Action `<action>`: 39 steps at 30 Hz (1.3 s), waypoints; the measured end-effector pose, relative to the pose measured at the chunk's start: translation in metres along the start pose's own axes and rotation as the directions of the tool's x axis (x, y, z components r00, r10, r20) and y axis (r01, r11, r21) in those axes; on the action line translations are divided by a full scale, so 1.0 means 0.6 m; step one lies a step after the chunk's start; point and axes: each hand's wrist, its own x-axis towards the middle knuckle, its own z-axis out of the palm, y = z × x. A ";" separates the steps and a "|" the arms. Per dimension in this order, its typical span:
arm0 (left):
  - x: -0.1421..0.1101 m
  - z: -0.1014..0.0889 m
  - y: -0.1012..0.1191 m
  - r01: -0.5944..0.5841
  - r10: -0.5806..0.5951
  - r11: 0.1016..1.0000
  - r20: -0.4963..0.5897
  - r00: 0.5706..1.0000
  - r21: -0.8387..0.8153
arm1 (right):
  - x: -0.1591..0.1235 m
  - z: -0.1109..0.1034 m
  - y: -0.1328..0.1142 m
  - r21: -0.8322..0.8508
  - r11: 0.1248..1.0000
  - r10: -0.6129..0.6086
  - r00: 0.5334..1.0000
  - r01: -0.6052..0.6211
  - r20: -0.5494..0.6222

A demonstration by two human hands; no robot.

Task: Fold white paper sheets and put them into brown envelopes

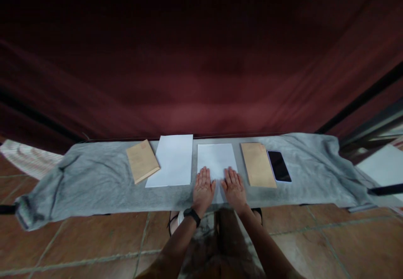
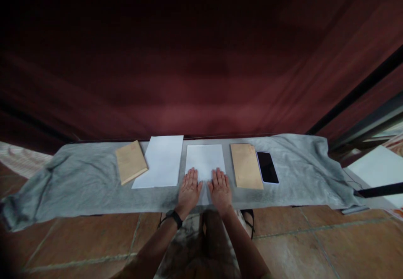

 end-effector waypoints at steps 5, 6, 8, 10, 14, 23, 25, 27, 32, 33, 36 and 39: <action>-0.009 -0.004 -0.013 0.134 -0.133 0.991 -0.061 0.989 0.013 | -0.012 0.005 0.029 -0.034 0.998 0.058 0.998 -0.059 -0.037; -0.007 -0.006 -0.009 0.155 -0.154 0.988 -0.072 0.985 0.014 | -0.012 0.006 0.031 -0.035 0.997 0.060 0.997 -0.062 -0.043; 0.006 -0.006 0.009 0.165 -0.164 0.986 -0.086 0.983 -0.002 | -0.013 0.007 0.031 -0.037 0.997 0.065 0.997 -0.067 -0.046; 0.029 -0.001 0.038 0.106 -0.110 0.993 -0.073 0.991 -0.047 | -0.013 0.007 0.029 -0.039 0.997 0.067 0.997 -0.069 -0.041; 0.096 0.031 0.104 -0.084 0.087 0.983 0.009 0.996 -0.161 | -0.015 0.001 0.026 -0.042 0.998 0.039 0.999 -0.039 -0.010; 0.195 0.058 0.044 -0.037 0.038 0.999 0.052 0.998 -0.033 | -0.008 -0.007 0.019 -0.034 0.997 0.073 0.997 -0.074 -0.027; 0.202 0.051 0.005 0.030 -0.031 0.999 0.047 0.998 0.018 | -0.006 -0.008 0.017 -0.052 0.996 0.076 0.997 -0.077 -0.027; 0.205 0.045 -0.028 0.097 -0.098 0.994 0.024 0.995 0.058 | -0.007 -0.009 0.016 -0.073 0.994 0.078 0.997 -0.079 -0.024; 0.200 0.040 -0.064 0.151 -0.148 0.986 -0.051 0.988 0.068 | -0.013 -0.010 0.016 -0.105 0.992 0.065 0.998 -0.066 -0.019; 0.199 0.041 -0.065 0.146 -0.142 0.987 -0.057 0.988 0.067 | -0.010 -0.009 0.016 -0.106 0.992 0.073 0.997 -0.074 -0.018; 0.197 0.042 -0.063 0.133 -0.129 0.988 -0.065 0.990 0.074 | 0.017 -0.001 0.011 -0.095 0.987 0.129 0.992 -0.129 -0.007; 0.197 0.041 -0.062 0.132 -0.127 0.988 -0.061 0.990 0.079 | 0.077 0.017 -0.005 -0.039 0.995 0.092 0.995 -0.090 0.033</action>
